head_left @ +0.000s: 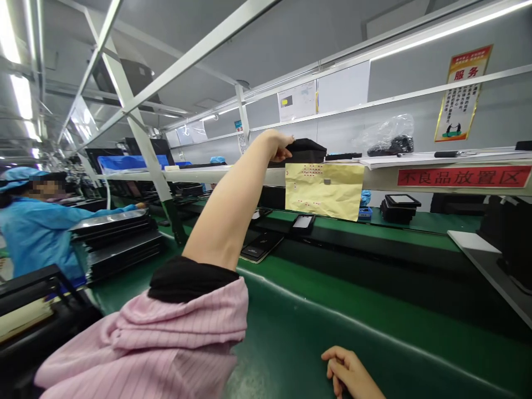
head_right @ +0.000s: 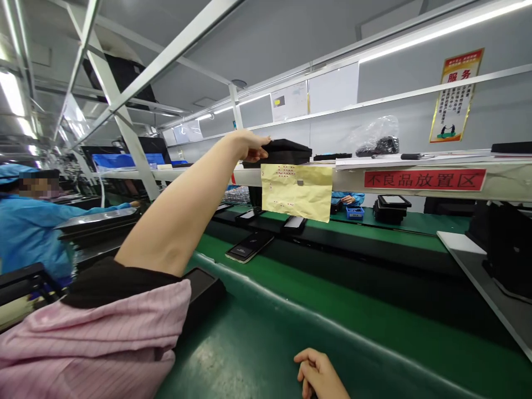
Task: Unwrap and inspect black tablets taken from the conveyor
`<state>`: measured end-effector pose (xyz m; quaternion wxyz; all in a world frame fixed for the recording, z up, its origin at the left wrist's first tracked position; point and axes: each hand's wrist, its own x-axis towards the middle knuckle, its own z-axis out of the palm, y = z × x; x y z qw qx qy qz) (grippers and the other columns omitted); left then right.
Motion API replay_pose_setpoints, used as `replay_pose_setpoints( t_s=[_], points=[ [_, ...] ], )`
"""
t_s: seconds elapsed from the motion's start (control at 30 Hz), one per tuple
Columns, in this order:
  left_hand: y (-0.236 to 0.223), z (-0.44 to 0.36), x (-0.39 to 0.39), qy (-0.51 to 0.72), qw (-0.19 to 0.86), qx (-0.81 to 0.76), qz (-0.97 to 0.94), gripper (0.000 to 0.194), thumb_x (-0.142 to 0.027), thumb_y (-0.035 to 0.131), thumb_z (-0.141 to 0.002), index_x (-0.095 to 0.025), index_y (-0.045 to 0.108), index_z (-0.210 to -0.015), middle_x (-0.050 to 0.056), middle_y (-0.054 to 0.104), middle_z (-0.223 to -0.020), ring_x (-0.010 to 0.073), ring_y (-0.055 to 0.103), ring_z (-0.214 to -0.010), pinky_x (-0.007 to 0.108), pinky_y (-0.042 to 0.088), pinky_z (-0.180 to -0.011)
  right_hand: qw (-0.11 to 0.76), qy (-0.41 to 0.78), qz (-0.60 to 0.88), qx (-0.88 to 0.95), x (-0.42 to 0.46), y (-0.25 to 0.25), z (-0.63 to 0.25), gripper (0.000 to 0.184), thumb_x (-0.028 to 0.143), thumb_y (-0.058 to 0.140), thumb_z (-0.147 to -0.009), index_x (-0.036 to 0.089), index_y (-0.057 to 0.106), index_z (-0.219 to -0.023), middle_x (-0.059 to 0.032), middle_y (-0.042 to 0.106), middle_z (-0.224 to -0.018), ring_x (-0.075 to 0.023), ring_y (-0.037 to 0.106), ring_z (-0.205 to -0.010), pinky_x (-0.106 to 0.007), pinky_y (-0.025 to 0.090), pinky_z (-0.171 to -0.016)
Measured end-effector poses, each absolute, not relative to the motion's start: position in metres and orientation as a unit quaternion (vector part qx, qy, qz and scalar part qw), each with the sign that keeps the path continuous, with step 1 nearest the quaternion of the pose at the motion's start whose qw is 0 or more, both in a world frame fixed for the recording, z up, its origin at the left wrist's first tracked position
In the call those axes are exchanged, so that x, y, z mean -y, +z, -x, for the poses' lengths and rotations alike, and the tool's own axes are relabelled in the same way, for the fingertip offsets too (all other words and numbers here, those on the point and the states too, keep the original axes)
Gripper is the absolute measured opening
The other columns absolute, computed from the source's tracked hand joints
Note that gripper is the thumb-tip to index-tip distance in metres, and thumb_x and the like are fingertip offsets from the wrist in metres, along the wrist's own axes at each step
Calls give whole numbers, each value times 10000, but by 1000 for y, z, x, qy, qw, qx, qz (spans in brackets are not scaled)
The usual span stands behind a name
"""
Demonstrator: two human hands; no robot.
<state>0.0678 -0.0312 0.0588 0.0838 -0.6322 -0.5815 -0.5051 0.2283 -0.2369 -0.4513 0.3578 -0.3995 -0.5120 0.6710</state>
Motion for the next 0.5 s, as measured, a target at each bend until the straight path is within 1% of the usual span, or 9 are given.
replay_pose_setpoints(
  t_s=[0.1, 0.17, 0.23, 0.27, 0.33, 0.43, 0.5],
  points=[
    [44, -63, 48, -401, 15, 648, 647, 279, -396, 593, -891, -122, 636, -860, 9, 655, -753, 118, 618, -636, 297, 542, -627, 355, 669, 399, 516, 238, -449, -228, 646, 702, 614, -625, 132, 572, -925, 7, 542, -690, -70, 480, -440, -222, 359, -441],
    [37, -62, 54, -373, 15, 661, 651, 405, -496, 514, -909, -119, 647, -846, 33, 657, -728, 141, 628, -641, 314, 534, -633, 354, 667, 401, 519, 238, -448, -229, 650, 708, 610, -622, 134, 575, -925, 6, 543, -687, -70, 479, -441, -223, 360, -442],
    [33, -63, 57, -365, 47, 663, 652, 490, -547, 468, -907, -110, 664, -808, 82, 658, -702, 199, 655, -702, 340, 517, -673, 358, 660, 407, 520, 238, -450, -229, 672, 728, 596, -613, 136, 574, -932, 5, 546, -691, -67, 473, -439, -222, 354, -442],
    [31, -64, 58, -366, 69, 662, 651, 502, -553, 465, -903, -106, 672, -805, 112, 664, -715, 236, 664, -761, 356, 506, -709, 360, 656, 411, 521, 238, -452, -228, 686, 739, 588, -607, 136, 572, -933, 5, 547, -693, -65, 468, -436, -221, 348, -440],
    [30, -65, 59, -369, 112, 659, 646, 493, -553, 476, -892, -105, 680, -858, 165, 681, -816, 300, 655, -901, 380, 479, -784, 360, 650, 418, 522, 237, -455, -227, 712, 755, 583, -592, 130, 570, -933, 2, 547, -694, -64, 461, -430, -219, 332, -432],
    [24, -69, 60, -377, 157, 655, 636, 510, -571, 453, -891, -114, 666, -962, 206, 670, -1004, 338, 620, -1012, 395, 456, -829, 355, 646, 425, 526, 235, -456, -226, 737, 769, 581, -574, 124, 565, -929, 1, 544, -689, -62, 454, -420, -217, 315, -424],
    [19, -70, 60, -383, 176, 651, 632, 541, -587, 412, -900, -112, 662, -965, 216, 657, -1050, 345, 613, -1016, 401, 449, -826, 352, 646, 424, 529, 235, -454, -226, 744, 774, 582, -568, 124, 562, -928, 0, 542, -691, -63, 457, -423, -217, 319, -428]
  ],
)
